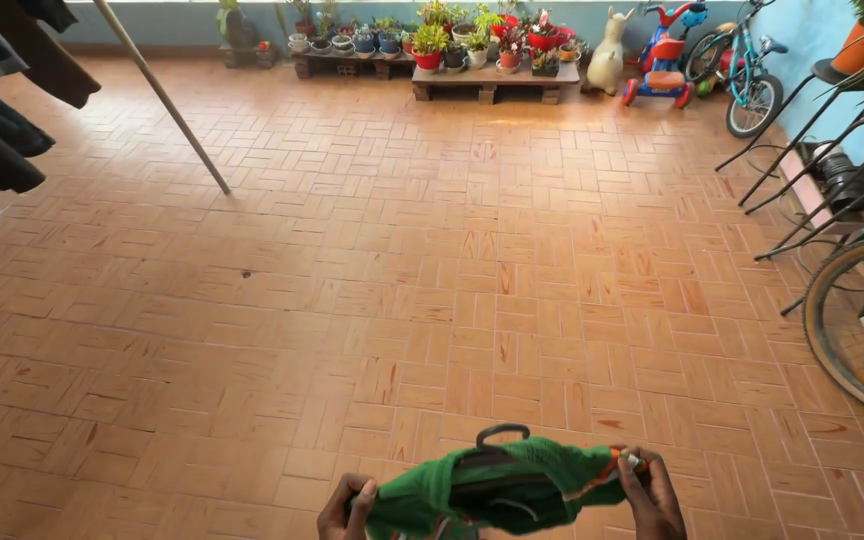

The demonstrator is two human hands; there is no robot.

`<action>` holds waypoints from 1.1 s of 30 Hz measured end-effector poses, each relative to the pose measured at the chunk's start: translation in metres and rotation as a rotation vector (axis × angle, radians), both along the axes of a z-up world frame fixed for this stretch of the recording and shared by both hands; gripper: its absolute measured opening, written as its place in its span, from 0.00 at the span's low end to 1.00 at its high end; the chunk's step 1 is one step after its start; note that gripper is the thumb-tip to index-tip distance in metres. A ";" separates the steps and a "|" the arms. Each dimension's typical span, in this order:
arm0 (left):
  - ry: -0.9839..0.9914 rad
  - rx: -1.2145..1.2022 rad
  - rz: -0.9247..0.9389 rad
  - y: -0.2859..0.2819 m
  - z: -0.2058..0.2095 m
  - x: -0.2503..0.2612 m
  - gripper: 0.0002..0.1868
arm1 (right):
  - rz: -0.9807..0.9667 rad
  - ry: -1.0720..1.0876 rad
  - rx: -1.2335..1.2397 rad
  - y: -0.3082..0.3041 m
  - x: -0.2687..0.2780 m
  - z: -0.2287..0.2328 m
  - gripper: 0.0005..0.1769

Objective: The user hangs several pieces of clothing on hangers and then places them on a clothing rack.

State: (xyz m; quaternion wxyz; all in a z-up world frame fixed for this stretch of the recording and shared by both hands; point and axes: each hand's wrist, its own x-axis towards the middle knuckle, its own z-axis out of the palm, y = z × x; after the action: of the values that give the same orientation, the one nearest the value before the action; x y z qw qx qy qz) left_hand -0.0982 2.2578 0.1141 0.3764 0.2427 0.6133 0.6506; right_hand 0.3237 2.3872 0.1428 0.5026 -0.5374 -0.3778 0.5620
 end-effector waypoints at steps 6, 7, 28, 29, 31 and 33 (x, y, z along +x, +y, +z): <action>0.110 0.083 -0.105 0.154 0.010 -0.071 0.07 | -0.040 0.054 -0.002 0.158 -0.040 -0.034 0.13; 0.118 0.047 -0.136 0.175 0.016 -0.079 0.07 | -0.027 0.092 -0.008 0.181 -0.035 -0.051 0.14; 0.675 0.504 0.094 0.628 -0.133 -0.261 0.11 | 0.249 0.088 0.117 0.711 -0.215 -0.058 0.15; 0.668 0.486 0.102 0.634 -0.108 -0.252 0.11 | 0.259 0.080 0.102 0.721 -0.226 -0.029 0.15; 0.664 0.427 0.166 0.654 -0.057 -0.244 0.12 | 0.247 0.043 -0.113 0.751 -0.260 0.028 0.17; 0.675 0.422 0.188 0.687 -0.080 -0.265 0.12 | 0.280 0.016 -0.033 0.799 -0.283 0.028 0.16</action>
State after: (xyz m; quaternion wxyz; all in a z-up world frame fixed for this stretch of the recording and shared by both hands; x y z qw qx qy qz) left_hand -0.3631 2.9450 0.0343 0.0349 0.4573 0.5749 0.6776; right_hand 0.0403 3.1860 0.1712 0.4134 -0.4828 -0.4359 0.6372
